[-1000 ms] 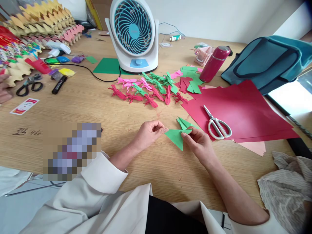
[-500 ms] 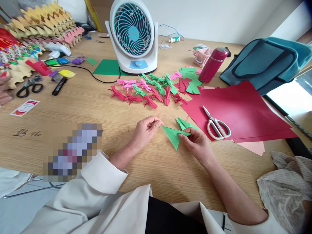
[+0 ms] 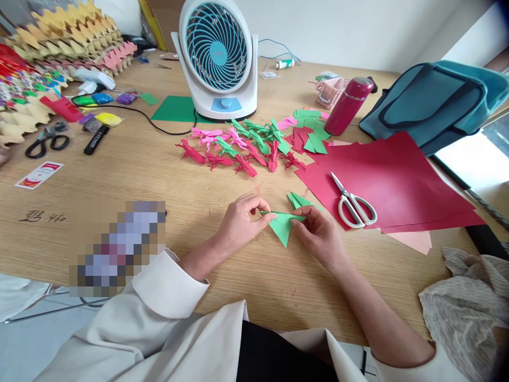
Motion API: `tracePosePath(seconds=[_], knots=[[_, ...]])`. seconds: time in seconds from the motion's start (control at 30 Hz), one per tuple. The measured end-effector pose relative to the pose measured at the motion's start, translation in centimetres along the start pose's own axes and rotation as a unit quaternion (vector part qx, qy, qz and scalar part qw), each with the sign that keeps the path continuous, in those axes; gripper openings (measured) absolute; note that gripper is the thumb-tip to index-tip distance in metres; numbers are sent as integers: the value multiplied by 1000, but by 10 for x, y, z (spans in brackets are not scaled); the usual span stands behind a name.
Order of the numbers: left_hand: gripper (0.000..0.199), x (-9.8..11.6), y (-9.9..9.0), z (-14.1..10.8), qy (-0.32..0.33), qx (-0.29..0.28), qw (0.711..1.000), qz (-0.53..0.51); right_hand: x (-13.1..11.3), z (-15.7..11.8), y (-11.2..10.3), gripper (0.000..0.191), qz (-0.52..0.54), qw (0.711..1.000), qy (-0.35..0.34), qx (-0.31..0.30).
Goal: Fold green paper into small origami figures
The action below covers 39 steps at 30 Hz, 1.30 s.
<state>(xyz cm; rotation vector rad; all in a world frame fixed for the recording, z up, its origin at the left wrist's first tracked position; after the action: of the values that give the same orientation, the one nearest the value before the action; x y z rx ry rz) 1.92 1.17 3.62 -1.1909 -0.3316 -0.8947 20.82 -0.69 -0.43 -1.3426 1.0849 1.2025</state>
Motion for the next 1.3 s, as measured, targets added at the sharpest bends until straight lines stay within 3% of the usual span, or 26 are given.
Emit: tracePosePath(seconds=[0.2,0.37,0.6,0.8,1.03,1.2,1.3], knots=[[13,10,-2,-7,26,9,999,15,-8,-5,5,18,-110,994,-19,-6],[28,10,11,-12,-21,-51,997,-52,-14,-8,9,16,-185,981,-53,-21],[30,-2,17,-10,-73,-72,994,-39,-38,-16,9,14,-265,942,-206,-1],[32,-13,22,-11,-97,-100,990,-11,-37,-24,28,23,-326,902,-254,-123],[31,-22,26,-11,-145,-131,970,-141,-36,-26,37,23,-429,840,-289,-165],[36,-25,26,-12,-203,-147,929,-273,-37,-24,33,20,-470,822,-284,-150],[29,-22,26,-15,-174,-153,940,-250,-36,-23,31,20,-480,819,-281,-143]])
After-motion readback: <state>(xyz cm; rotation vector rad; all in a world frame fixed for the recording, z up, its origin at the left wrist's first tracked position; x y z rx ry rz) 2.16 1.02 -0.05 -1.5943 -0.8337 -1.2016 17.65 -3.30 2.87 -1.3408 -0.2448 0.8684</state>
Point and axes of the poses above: each hand's wrist, its own z-axis towards the middle knuckle, its own y-axis out of the palm, x = y × z, the point moved 6 cm from there along z, towards the middle knuckle, and after that the axes turned 9 degrees about z, right-handed, at the moved point
